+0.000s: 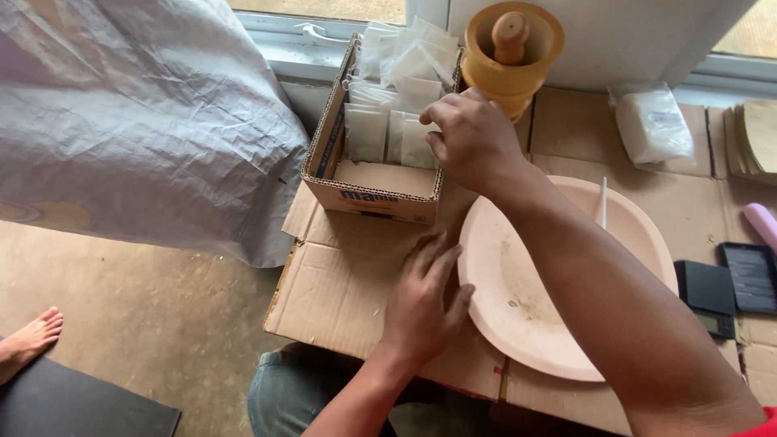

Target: Filling small filter bags with dried herbs using a spoon and weighing them on a digital scale.

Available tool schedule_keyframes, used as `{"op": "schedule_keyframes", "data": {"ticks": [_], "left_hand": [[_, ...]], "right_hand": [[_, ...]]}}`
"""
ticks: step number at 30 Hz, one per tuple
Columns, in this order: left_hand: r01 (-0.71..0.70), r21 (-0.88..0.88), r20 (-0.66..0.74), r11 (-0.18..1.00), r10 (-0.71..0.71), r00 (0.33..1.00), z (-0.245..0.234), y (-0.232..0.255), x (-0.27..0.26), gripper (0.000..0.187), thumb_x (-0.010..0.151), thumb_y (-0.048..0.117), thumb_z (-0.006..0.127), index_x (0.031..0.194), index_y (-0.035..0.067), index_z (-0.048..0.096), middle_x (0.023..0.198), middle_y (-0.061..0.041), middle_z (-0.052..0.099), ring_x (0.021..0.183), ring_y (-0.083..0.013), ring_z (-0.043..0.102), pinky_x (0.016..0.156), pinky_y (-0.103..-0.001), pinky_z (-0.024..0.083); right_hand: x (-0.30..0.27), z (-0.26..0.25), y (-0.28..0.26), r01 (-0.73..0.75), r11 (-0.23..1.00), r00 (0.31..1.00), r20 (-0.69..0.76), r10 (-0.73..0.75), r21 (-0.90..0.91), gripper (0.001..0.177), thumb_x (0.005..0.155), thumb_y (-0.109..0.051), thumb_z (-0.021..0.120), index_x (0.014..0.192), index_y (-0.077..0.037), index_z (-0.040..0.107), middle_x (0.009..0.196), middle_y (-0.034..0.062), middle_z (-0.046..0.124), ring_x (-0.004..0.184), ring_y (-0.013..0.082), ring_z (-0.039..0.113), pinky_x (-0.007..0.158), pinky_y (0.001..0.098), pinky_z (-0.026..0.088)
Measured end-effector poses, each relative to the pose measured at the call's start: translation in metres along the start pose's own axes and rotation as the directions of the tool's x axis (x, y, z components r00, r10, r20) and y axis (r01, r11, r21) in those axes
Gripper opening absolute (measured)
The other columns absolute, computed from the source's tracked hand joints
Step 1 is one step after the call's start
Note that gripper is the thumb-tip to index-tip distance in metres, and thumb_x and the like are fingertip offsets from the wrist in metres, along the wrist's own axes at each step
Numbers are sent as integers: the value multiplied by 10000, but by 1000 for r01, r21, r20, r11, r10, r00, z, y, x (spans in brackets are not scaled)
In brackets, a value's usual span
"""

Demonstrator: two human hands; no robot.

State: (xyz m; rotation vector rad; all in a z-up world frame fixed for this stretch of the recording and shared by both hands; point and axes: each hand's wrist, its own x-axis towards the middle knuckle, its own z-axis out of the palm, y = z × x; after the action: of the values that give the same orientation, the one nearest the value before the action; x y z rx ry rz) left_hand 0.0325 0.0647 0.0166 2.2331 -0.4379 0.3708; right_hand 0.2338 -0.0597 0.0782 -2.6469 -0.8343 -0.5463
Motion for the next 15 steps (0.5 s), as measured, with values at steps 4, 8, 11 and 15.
{"op": "schedule_keyframes", "data": {"ticks": [4, 8, 11, 15], "left_hand": [[-153, 165, -185, 974, 183, 965, -48, -5, 36, 418, 964, 237, 627, 1311, 5, 609, 1357, -191, 614, 1280, -373, 567, 1106, -471, 452], [-183, 157, -175, 971, 209, 962, -82, -39, 101, 407, 937, 174, 666, 1293, -10, 594, 1215, -203, 646, 1121, -371, 611, 1005, -440, 485], [-123, 273, -65, 954, 146, 987, -74, -94, 148, 424, 881, 267, 705, 1253, 78, 631, 1139, -137, 653, 1045, -355, 637, 889, -446, 525], [-88, 510, 75, 856, 58, 995, -68, -127, 192, 401, 827, 342, 739, 1210, 230, 699, 1017, -52, 683, 935, -323, 699, 720, -483, 599]], "right_hand": [[19, 19, 0, -84, 993, 986, 140, 95, -86, 204, 905, -300, 684, 1086, -211, 718, 1163, -26, 700, 1135, 302, 543, 833, 537, 444], [3, 25, 0, -87, 996, 996, 5, 87, -22, 174, 898, -240, 674, 1041, -164, 737, 1132, 27, 709, 1097, 322, 550, 803, 519, 452], [-23, 14, 2, 6, 1000, 989, -147, -7, -6, 182, 906, -217, 698, 1052, -113, 729, 1141, 90, 687, 1129, 333, 580, 861, 494, 485], [-74, -15, -9, -101, 995, 992, -80, 99, -24, 303, 918, -275, 676, 1183, -130, 698, 1236, 66, 645, 1181, 318, 598, 882, 468, 523]]}}
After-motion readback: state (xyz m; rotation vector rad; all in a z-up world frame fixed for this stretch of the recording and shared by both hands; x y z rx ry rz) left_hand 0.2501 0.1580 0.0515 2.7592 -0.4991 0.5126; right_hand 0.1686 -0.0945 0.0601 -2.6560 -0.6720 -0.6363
